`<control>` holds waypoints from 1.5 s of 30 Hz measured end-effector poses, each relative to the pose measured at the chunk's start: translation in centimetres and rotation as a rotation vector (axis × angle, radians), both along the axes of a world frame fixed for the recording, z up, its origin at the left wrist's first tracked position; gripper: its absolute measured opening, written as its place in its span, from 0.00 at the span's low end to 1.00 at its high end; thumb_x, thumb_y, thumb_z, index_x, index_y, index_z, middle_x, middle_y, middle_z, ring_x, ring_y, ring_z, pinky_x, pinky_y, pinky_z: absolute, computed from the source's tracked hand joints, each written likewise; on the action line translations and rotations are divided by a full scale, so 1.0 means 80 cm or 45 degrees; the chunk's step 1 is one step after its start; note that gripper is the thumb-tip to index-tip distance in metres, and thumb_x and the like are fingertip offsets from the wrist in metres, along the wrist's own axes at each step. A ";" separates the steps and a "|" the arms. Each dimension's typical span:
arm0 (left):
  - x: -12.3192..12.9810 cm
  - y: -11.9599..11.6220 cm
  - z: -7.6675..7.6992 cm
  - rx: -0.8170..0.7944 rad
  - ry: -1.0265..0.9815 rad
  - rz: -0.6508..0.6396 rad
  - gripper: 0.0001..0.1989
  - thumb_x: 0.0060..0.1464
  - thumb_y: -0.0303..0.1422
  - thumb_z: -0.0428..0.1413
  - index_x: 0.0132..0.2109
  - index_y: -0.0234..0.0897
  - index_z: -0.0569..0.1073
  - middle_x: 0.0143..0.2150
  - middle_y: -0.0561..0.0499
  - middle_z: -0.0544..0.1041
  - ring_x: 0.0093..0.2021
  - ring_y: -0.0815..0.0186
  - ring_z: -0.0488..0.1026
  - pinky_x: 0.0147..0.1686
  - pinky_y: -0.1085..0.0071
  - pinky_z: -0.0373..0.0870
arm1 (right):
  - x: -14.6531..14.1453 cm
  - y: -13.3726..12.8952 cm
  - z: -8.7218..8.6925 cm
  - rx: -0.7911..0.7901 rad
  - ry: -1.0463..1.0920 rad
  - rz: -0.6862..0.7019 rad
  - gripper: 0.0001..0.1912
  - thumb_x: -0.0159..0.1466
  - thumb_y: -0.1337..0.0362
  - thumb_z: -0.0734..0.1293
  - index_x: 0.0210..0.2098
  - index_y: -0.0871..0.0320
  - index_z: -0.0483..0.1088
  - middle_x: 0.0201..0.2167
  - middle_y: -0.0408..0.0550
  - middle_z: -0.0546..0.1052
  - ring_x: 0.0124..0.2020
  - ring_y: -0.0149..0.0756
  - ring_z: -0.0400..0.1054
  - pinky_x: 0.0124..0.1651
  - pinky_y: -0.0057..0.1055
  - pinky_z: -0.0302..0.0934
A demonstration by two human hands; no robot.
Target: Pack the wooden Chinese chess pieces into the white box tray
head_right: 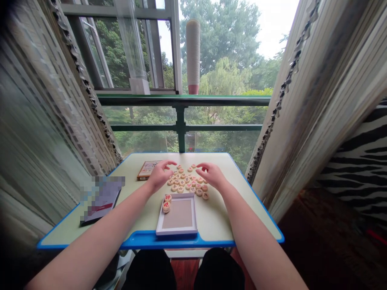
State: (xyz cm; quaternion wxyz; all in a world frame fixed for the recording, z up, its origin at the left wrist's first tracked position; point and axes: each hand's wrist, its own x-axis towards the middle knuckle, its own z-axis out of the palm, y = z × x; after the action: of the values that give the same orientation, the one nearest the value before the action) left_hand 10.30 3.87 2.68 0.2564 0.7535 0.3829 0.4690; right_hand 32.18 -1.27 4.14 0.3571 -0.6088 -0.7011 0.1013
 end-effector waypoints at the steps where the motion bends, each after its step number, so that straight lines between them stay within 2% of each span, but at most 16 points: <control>1: 0.002 0.002 -0.003 -0.016 -0.033 0.014 0.15 0.40 0.23 0.50 0.37 0.37 0.73 0.42 0.48 0.75 0.45 0.62 0.69 0.43 0.66 0.67 | -0.001 0.000 0.000 -0.005 -0.011 0.004 0.17 0.56 0.56 0.62 0.38 0.58 0.74 0.24 0.44 0.73 0.24 0.29 0.61 0.29 0.26 0.54; 4: 0.006 0.006 -0.016 -0.066 -0.078 0.023 0.17 0.40 0.22 0.49 0.39 0.36 0.73 0.41 0.48 0.76 0.44 0.62 0.70 0.42 0.66 0.68 | -0.007 -0.001 -0.002 -0.025 -0.054 0.028 0.16 0.57 0.56 0.61 0.37 0.58 0.74 0.24 0.44 0.73 0.24 0.29 0.61 0.31 0.27 0.54; 8: 0.002 0.009 -0.033 -0.026 0.067 -0.021 0.17 0.40 0.22 0.50 0.40 0.37 0.73 0.39 0.48 0.76 0.43 0.62 0.70 0.42 0.65 0.67 | -0.014 -0.001 -0.006 -0.043 -0.082 0.053 0.15 0.57 0.57 0.62 0.37 0.58 0.74 0.24 0.43 0.72 0.25 0.30 0.62 0.32 0.27 0.55; 13: -0.002 0.011 -0.038 -0.032 0.153 0.010 0.14 0.42 0.24 0.51 0.38 0.36 0.73 0.38 0.48 0.76 0.42 0.62 0.71 0.41 0.65 0.68 | -0.009 -0.002 -0.003 -0.091 -0.033 0.062 0.16 0.56 0.56 0.62 0.38 0.58 0.74 0.24 0.43 0.72 0.24 0.29 0.61 0.31 0.27 0.54; 16: 0.000 0.010 -0.035 -0.027 0.114 0.016 0.13 0.44 0.26 0.51 0.39 0.36 0.73 0.39 0.48 0.76 0.42 0.62 0.71 0.40 0.66 0.68 | 0.000 -0.004 0.003 -0.062 0.026 0.002 0.17 0.56 0.55 0.62 0.38 0.59 0.74 0.24 0.44 0.72 0.24 0.29 0.61 0.31 0.27 0.55; 21: 0.003 0.002 -0.032 0.047 0.204 -0.053 0.10 0.44 0.29 0.54 0.38 0.37 0.74 0.38 0.48 0.76 0.44 0.61 0.70 0.44 0.64 0.67 | 0.013 -0.007 0.008 -0.019 0.111 -0.057 0.19 0.56 0.56 0.63 0.42 0.60 0.72 0.23 0.43 0.71 0.23 0.29 0.59 0.31 0.27 0.55; 26: 0.003 -0.005 -0.028 -0.133 0.060 -0.082 0.11 0.46 0.32 0.54 0.39 0.36 0.74 0.40 0.47 0.76 0.42 0.62 0.71 0.40 0.67 0.68 | 0.014 -0.010 0.005 -0.029 0.206 -0.045 0.18 0.55 0.56 0.63 0.41 0.59 0.73 0.20 0.42 0.68 0.22 0.28 0.58 0.29 0.27 0.55; 30: 0.009 -0.005 -0.012 -0.220 0.015 -0.182 0.11 0.47 0.33 0.54 0.38 0.36 0.74 0.41 0.47 0.76 0.41 0.63 0.72 0.40 0.68 0.68 | 0.011 -0.011 0.005 -0.075 0.276 -0.046 0.18 0.55 0.55 0.62 0.39 0.60 0.73 0.19 0.41 0.67 0.22 0.28 0.58 0.28 0.26 0.54; 35: 0.030 0.011 0.016 -0.057 0.243 -0.221 0.09 0.46 0.34 0.54 0.35 0.37 0.75 0.39 0.48 0.76 0.41 0.62 0.71 0.39 0.68 0.69 | 0.019 -0.009 0.009 -0.074 0.223 -0.075 0.17 0.54 0.56 0.63 0.37 0.61 0.74 0.18 0.41 0.66 0.22 0.28 0.57 0.28 0.26 0.53; 39: 0.056 0.030 0.031 -0.074 0.251 -0.342 0.11 0.46 0.35 0.54 0.36 0.36 0.75 0.40 0.47 0.76 0.40 0.62 0.71 0.34 0.70 0.70 | 0.031 -0.010 0.011 -0.083 0.189 -0.104 0.17 0.54 0.56 0.64 0.37 0.60 0.74 0.18 0.40 0.65 0.22 0.27 0.55 0.27 0.26 0.51; 42: 0.074 0.037 0.034 -0.096 0.210 -0.449 0.11 0.46 0.36 0.54 0.36 0.35 0.75 0.40 0.47 0.76 0.39 0.62 0.71 0.33 0.70 0.70 | 0.036 -0.013 0.014 -0.156 0.195 -0.067 0.17 0.54 0.56 0.63 0.37 0.60 0.74 0.19 0.40 0.65 0.21 0.26 0.54 0.26 0.26 0.50; 45: 0.084 0.036 0.027 -0.103 0.172 -0.498 0.12 0.47 0.36 0.54 0.36 0.35 0.75 0.39 0.47 0.76 0.37 0.63 0.72 0.34 0.69 0.70 | 0.037 -0.017 0.016 -0.258 0.184 -0.033 0.16 0.54 0.56 0.64 0.36 0.60 0.75 0.18 0.40 0.65 0.21 0.26 0.54 0.25 0.25 0.49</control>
State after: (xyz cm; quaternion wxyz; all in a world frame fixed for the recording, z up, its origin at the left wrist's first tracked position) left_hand 16.99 6.77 4.83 0.3465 0.8322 0.2641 0.3430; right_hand 35.10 -2.63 5.44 0.3446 -0.6418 -0.6519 0.2107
